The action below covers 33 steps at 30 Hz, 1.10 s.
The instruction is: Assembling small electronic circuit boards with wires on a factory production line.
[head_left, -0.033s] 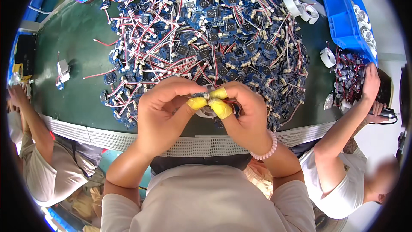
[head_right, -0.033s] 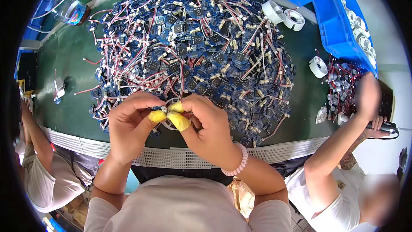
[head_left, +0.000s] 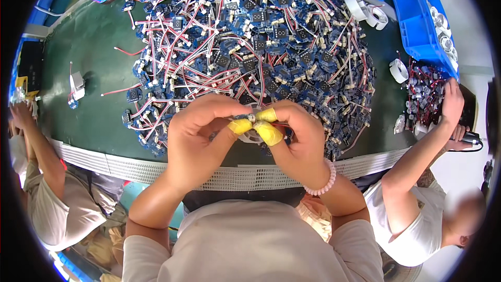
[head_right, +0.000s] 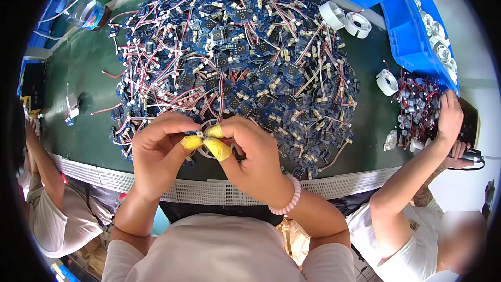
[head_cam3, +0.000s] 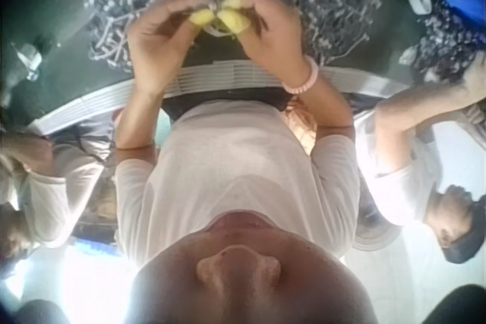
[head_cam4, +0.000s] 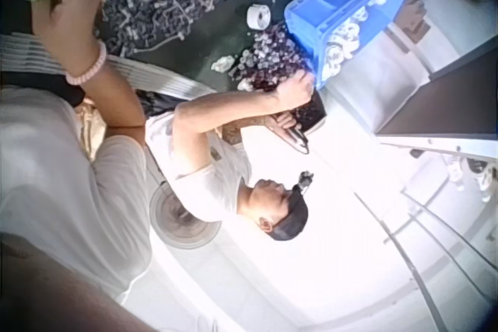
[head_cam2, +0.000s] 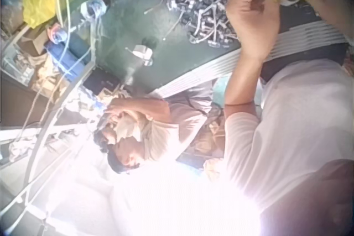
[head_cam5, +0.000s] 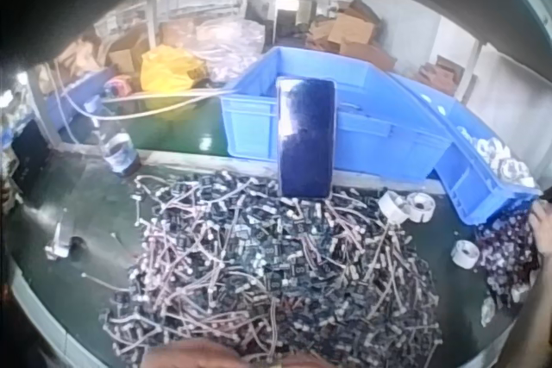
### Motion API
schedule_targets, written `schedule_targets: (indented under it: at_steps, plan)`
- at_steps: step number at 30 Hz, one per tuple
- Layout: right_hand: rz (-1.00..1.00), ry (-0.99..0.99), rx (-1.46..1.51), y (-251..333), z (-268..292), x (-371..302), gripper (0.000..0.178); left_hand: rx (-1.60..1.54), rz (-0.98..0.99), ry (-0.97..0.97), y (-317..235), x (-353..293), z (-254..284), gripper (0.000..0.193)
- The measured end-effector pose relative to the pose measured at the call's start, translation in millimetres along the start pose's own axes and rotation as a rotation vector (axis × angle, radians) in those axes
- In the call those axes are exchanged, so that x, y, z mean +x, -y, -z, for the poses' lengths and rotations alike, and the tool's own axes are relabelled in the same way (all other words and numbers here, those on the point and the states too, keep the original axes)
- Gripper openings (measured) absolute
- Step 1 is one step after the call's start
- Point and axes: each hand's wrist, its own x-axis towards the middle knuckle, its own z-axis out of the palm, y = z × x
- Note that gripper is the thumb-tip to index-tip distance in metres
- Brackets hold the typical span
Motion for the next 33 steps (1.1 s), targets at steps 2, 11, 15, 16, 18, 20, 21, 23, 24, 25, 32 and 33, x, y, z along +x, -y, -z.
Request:
schedule_targets:
  at_steps: [2, 11, 15, 16, 18, 20, 21, 23, 24, 25, 32, 33]
  plan:
    - [0.127, -0.061, -0.098, 2.9, -3.0, -0.4, 0.015, 0.022, -0.012, 0.019, -2.1, -1.8, 2.8, 0.026]
    - [0.138, 0.201, 0.244, 11.6, 8.9, 6.5, 0.016, 0.137, -0.065, 0.157, -23.0, -10.2, 19.8, 0.03]
    - [0.218, 0.286, 0.307, 10.4, 11.9, 25.1, 0.017, 0.004, -0.057, 0.133, -27.4, -8.4, 21.7, 0.027]
    - [0.295, 0.246, 0.187, 12.6, 16.2, 38.2, 0.018, -0.055, -0.067, 0.078, -28.7, -9.1, 19.8, 0.025]
    - [0.134, -0.206, 0.247, 6.5, 29.2, 58.8, 0.018, -0.007, -0.097, -0.003, -34.7, -14.1, 29.0, 0.019]
    - [0.219, -0.712, -0.036, -18.9, 81.9, 98.2, 0.019, 0.142, -0.148, -0.158, -45.0, -26.0, 52.9, 0.018]
    - [0.295, -0.889, -0.12, -43.3, 114.2, 114.1, 0.018, 0.165, -0.166, -0.259, -50.8, -31.4, 65.3, 0.017]
    - [0.207, -1.025, -0.171, -74.9, 161.2, 132.5, 0.024, 0.255, -0.277, -0.379, -54.6, -35.5, 102.6, 0.018]
    - [0.217, -1.039, -0.322, -89.5, 185.1, 137.5, 0.022, 0.348, -0.313, -0.498, -51.9, -34.6, 122.0, 0.019]
    - [0.171, -1.081, -0.367, -87.3, 185.4, 140.8, 0.019, 0.395, -0.341, -0.538, -51.9, -29.6, 139.1, 0.019]
    - [0.175, -0.914, -0.53, -89.2, 185.3, 152.6, 0.02, 1.34, -0.301, -0.739, -31.7, 6.6, 185.5, 0.035]
    - [0.176, -0.917, -0.527, -87.9, 183.8, 154.8, 0.02, 1.648, -0.509, -0.697, -38.2, 14.9, 162.9, 0.043]
